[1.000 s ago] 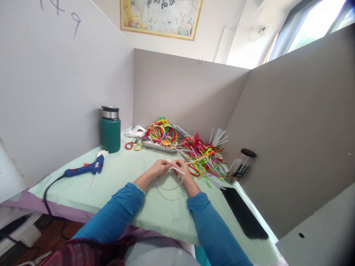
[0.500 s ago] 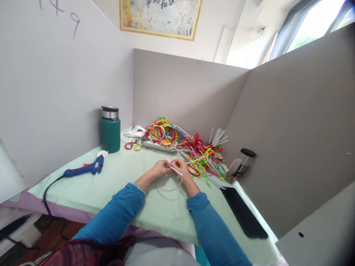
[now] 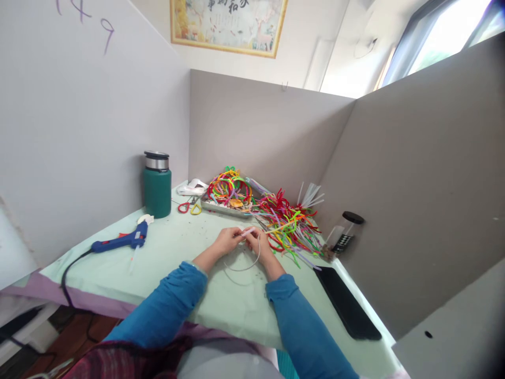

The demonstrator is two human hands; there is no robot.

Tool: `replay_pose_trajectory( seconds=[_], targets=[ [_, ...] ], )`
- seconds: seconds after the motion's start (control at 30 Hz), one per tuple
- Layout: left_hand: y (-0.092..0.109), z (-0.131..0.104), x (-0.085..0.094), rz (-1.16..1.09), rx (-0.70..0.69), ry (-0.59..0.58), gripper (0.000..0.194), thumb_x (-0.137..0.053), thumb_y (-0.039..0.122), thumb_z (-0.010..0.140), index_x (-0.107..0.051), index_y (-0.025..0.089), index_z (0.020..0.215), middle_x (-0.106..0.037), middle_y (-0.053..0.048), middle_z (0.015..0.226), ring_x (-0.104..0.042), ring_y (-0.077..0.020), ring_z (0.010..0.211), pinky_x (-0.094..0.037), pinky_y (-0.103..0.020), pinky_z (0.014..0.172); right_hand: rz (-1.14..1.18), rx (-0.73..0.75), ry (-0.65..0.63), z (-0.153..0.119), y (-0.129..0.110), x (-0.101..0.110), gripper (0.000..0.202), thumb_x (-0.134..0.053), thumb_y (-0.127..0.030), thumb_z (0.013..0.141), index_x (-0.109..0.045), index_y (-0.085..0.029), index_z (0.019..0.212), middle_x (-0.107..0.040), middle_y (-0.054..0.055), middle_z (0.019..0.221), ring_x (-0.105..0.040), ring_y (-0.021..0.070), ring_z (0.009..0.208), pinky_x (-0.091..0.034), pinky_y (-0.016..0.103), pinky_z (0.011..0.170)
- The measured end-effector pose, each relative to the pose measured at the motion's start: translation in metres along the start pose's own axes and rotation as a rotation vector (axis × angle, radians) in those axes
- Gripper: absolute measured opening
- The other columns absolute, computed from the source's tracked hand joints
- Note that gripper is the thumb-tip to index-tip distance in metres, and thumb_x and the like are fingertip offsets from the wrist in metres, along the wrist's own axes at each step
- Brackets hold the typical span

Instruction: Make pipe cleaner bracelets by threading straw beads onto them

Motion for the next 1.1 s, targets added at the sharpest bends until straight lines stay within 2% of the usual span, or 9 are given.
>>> replay_pose_trajectory(
  seconds=[0.2, 0.37, 0.57, 0.83, 1.1],
  targets=[
    [-0.002, 0.002, 0.000, -0.063, 0.005, -0.017, 0.034, -0.050, 0.038, 0.081, -0.073, 0.013, 0.083, -0.068, -0.004, 0.074, -0.055, -0.0163, 0.071, -0.039, -0.024, 0.067, 0.036, -0.019, 0.001, -0.001, 0.000, 0.000, 0.024, -0.067, -0.044, 0.073, -0.061, -0.020, 0.075, -0.050, -0.004, 0.052, -0.043, 0.0124, 0.047, -0.032, 0.026, 0.047],
    [-0.004, 0.001, 0.001, -0.139, 0.049, -0.010, 0.037, -0.051, 0.045, 0.078, -0.069, 0.013, 0.070, -0.056, 0.001, 0.059, -0.047, -0.0134, 0.062, -0.034, -0.023, 0.059, 0.032, -0.013, -0.010, -0.001, 0.000, 0.000, 0.027, -0.066, -0.046, 0.076, -0.062, -0.020, 0.075, -0.051, -0.004, 0.052, -0.042, 0.0124, 0.047, -0.032, 0.026, 0.047],
    [-0.007, 0.002, -0.001, -0.227, 0.111, -0.013, 0.041, -0.053, 0.054, 0.074, -0.057, 0.016, 0.057, -0.044, 0.004, 0.051, -0.038, -0.0111, 0.055, -0.028, -0.023, 0.053, 0.030, -0.017, -0.013, -0.001, -0.002, 0.000, 0.031, -0.067, -0.050, 0.074, -0.061, -0.020, 0.074, -0.053, -0.002, 0.055, -0.043, 0.0127, 0.048, -0.033, 0.026, 0.047],
    [-0.013, 0.000, -0.005, -0.421, 0.260, -0.009, 0.041, -0.062, 0.056, 0.070, -0.056, 0.016, 0.064, -0.033, 0.008, 0.042, -0.028, -0.0073, 0.042, -0.018, -0.022, 0.044, 0.037, -0.046, -0.005, 0.000, 0.002, 0.000, 0.034, -0.069, -0.052, 0.072, -0.060, -0.019, 0.071, -0.051, -0.003, 0.054, -0.041, 0.0112, 0.047, -0.031, 0.025, 0.047],
    [-0.003, -0.006, -0.003, -0.644, 0.402, -0.091, 0.037, -0.069, 0.049, 0.072, -0.056, 0.015, 0.068, -0.038, 0.009, 0.045, -0.022, -0.0033, 0.033, -0.010, -0.024, 0.039, 0.041, -0.039, -0.031, 0.000, 0.004, 0.001, 0.032, -0.069, -0.050, 0.072, -0.062, -0.019, 0.069, -0.051, -0.003, 0.055, -0.041, 0.0115, 0.049, -0.030, 0.026, 0.050]
  ],
)
Point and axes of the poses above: each hand's wrist, its own z-axis towards the middle knuckle, its own x-axis out of the back of the hand, y = z × x, the point moved 4 cm from there along z, towards the middle knuckle
